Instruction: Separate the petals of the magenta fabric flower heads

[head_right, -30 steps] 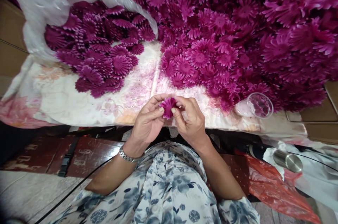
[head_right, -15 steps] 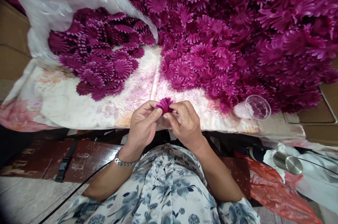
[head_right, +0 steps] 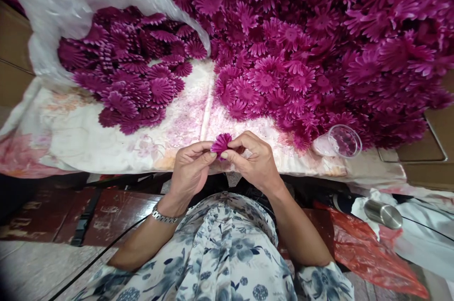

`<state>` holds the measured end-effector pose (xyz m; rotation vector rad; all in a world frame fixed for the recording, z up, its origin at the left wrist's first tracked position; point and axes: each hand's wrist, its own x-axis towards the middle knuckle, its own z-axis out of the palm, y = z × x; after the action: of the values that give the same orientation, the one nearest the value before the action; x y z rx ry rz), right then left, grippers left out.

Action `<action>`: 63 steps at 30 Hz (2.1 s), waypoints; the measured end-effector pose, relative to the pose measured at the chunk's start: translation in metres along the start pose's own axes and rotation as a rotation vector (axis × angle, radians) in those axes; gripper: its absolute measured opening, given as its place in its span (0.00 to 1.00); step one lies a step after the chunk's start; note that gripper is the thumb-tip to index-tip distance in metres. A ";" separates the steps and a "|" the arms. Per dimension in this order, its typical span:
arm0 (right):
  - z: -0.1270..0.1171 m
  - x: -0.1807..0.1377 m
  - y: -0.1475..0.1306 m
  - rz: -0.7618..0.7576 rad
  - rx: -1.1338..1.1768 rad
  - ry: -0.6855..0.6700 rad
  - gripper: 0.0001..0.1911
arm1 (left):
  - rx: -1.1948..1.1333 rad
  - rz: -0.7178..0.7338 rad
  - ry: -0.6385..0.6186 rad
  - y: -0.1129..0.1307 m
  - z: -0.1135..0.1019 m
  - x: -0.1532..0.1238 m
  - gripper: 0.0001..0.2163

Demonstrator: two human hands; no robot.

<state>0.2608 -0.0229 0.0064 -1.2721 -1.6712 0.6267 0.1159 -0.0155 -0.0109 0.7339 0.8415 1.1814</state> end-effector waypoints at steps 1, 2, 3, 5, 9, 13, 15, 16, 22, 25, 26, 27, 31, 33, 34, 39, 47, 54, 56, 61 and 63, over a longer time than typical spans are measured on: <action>0.001 -0.001 0.001 0.023 0.016 -0.001 0.05 | 0.007 0.001 0.007 0.000 -0.001 0.000 0.07; 0.001 -0.001 0.001 0.036 0.017 0.005 0.05 | 0.011 -0.006 0.006 -0.001 -0.002 -0.001 0.07; 0.002 -0.002 0.001 0.036 0.006 0.016 0.04 | 0.008 -0.018 -0.002 -0.001 -0.002 -0.002 0.08; 0.004 -0.004 0.000 0.013 -0.029 0.031 0.04 | -0.006 -0.044 -0.021 -0.001 -0.002 -0.003 0.08; 0.007 -0.007 -0.003 0.021 -0.031 0.022 0.05 | -0.057 -0.103 0.024 0.001 0.001 -0.002 0.07; -0.003 -0.001 0.011 0.107 -0.053 0.125 0.06 | -0.131 -0.139 0.114 0.004 0.002 0.001 0.10; -0.013 0.004 0.022 0.067 -0.278 0.261 0.07 | -0.152 -0.127 0.145 0.006 0.000 0.003 0.11; -0.017 0.006 0.027 0.029 -0.413 0.301 0.06 | -0.153 -0.120 0.151 0.007 -0.001 0.003 0.11; -0.013 0.007 0.013 -0.137 -0.474 0.227 0.10 | -0.077 -0.057 0.167 0.009 0.006 0.004 0.11; 0.001 0.003 0.000 -0.150 -0.294 0.054 0.07 | -0.081 -0.130 0.093 0.007 0.011 0.003 0.12; 0.004 0.002 -0.002 -0.138 -0.262 0.033 0.06 | -0.082 -0.148 0.070 0.005 0.012 0.003 0.12; 0.007 0.001 -0.002 -0.124 -0.237 0.032 0.07 | -0.079 -0.154 0.060 0.004 0.012 0.003 0.11; 0.007 0.001 -0.001 -0.093 -0.141 0.006 0.05 | -0.051 -0.125 0.080 0.000 0.011 0.003 0.11; 0.004 0.001 0.002 -0.089 -0.153 0.022 0.05 | -0.070 -0.148 0.090 0.001 0.010 0.003 0.12; 0.001 0.002 0.005 -0.086 -0.187 0.058 0.06 | -0.092 -0.162 0.099 0.002 0.009 0.004 0.12; -0.024 0.007 0.027 -0.100 -0.643 0.355 0.05 | -0.169 -0.166 0.193 0.008 0.005 0.006 0.13; 0.001 0.000 0.001 -0.137 -0.316 0.053 0.05 | -0.114 -0.168 0.121 0.006 0.015 0.002 0.13; 0.004 0.001 0.007 -0.164 -0.335 0.069 0.06 | -0.085 -0.131 0.106 0.000 0.009 0.000 0.12; -0.009 0.005 0.017 -0.172 -0.493 0.194 0.05 | -0.093 -0.101 0.157 0.002 0.007 0.002 0.12; -0.029 0.011 0.025 -0.136 -0.781 0.370 0.12 | -0.105 -0.063 0.225 0.008 0.009 0.007 0.13; -0.021 0.008 0.016 -0.135 -0.603 0.262 0.13 | -0.107 -0.081 0.199 0.007 0.012 0.007 0.13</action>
<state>0.2865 -0.0132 0.0058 -1.5560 -1.7618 -0.1457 0.1241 -0.0075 0.0000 0.4958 0.9564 1.2299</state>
